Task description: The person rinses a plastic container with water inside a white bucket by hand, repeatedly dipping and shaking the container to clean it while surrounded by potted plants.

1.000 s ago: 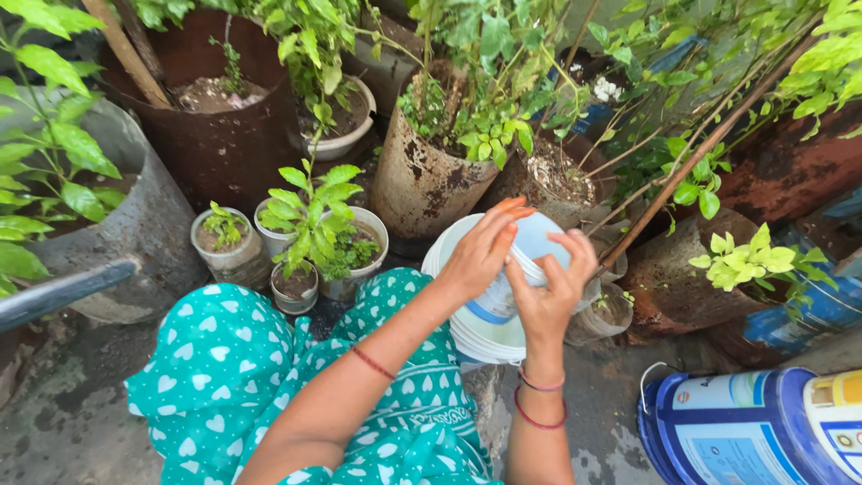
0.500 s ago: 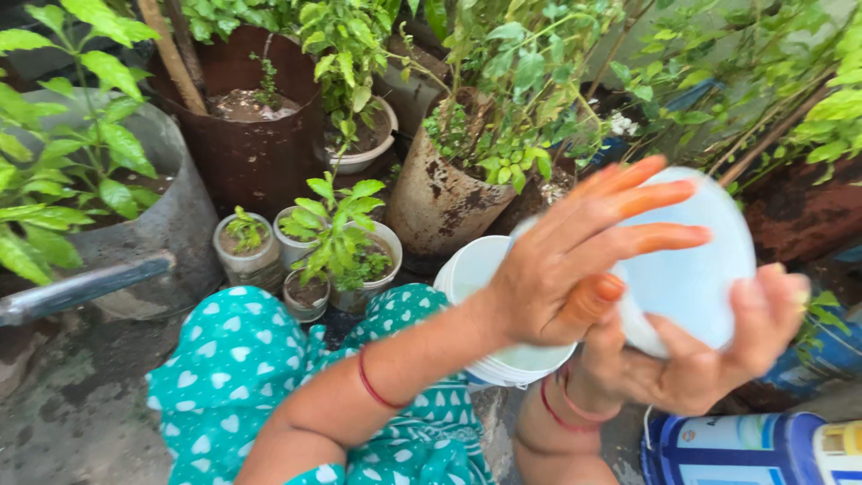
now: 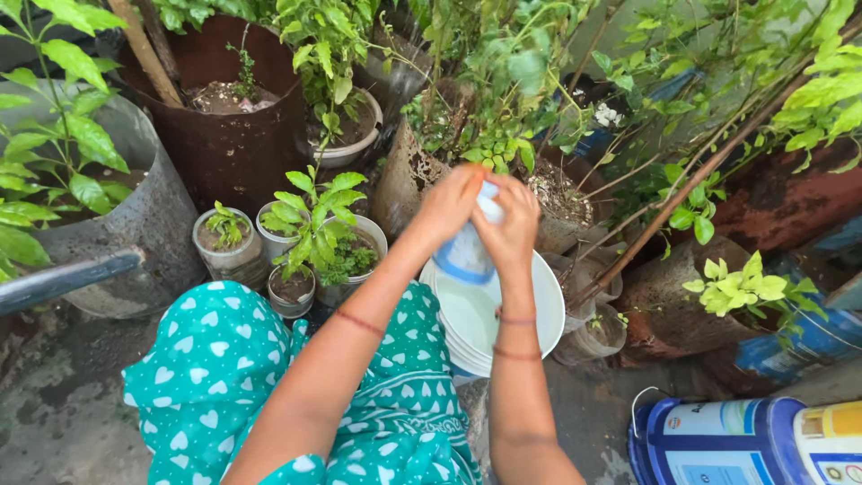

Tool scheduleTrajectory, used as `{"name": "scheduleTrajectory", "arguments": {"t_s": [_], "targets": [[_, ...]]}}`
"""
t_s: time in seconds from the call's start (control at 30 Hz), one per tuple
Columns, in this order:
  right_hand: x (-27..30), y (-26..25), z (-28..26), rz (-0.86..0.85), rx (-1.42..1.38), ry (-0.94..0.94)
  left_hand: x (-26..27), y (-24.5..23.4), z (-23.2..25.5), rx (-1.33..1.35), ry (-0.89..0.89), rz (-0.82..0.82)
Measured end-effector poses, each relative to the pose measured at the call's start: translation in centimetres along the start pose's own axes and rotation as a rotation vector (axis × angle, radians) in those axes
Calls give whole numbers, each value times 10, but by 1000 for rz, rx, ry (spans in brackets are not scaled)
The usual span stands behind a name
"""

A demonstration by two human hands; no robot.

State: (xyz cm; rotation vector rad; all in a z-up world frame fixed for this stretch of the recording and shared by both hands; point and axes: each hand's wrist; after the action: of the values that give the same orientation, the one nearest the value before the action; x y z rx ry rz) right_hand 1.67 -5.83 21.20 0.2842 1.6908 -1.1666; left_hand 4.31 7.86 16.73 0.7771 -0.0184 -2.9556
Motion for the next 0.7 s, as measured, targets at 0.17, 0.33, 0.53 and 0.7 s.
{"name": "scheduleTrajectory", "arguments": {"t_s": [0.17,0.33,0.53,0.7], "targets": [[21,-63,-16,-6,-99,250,43,16,53,38,-12,-116],[0,-155,-45,234,57,172,45,35,151,249,305,-219],[-77,-171,-3,384,58,144,-32,49,167,348,527,-121],[-95,-63,56,-167,-218,-76,-86,50,52,-71,56,-46]]}}
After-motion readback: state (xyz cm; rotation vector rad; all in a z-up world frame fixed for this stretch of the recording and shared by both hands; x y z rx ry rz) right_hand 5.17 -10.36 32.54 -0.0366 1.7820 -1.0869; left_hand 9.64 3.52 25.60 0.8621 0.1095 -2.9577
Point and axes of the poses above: each hand's wrist, its own x-axis away from the middle knuckle, its own y-axis out of the palm, z = x × y, and after that the axes turned 14 degrees about x, right-handed
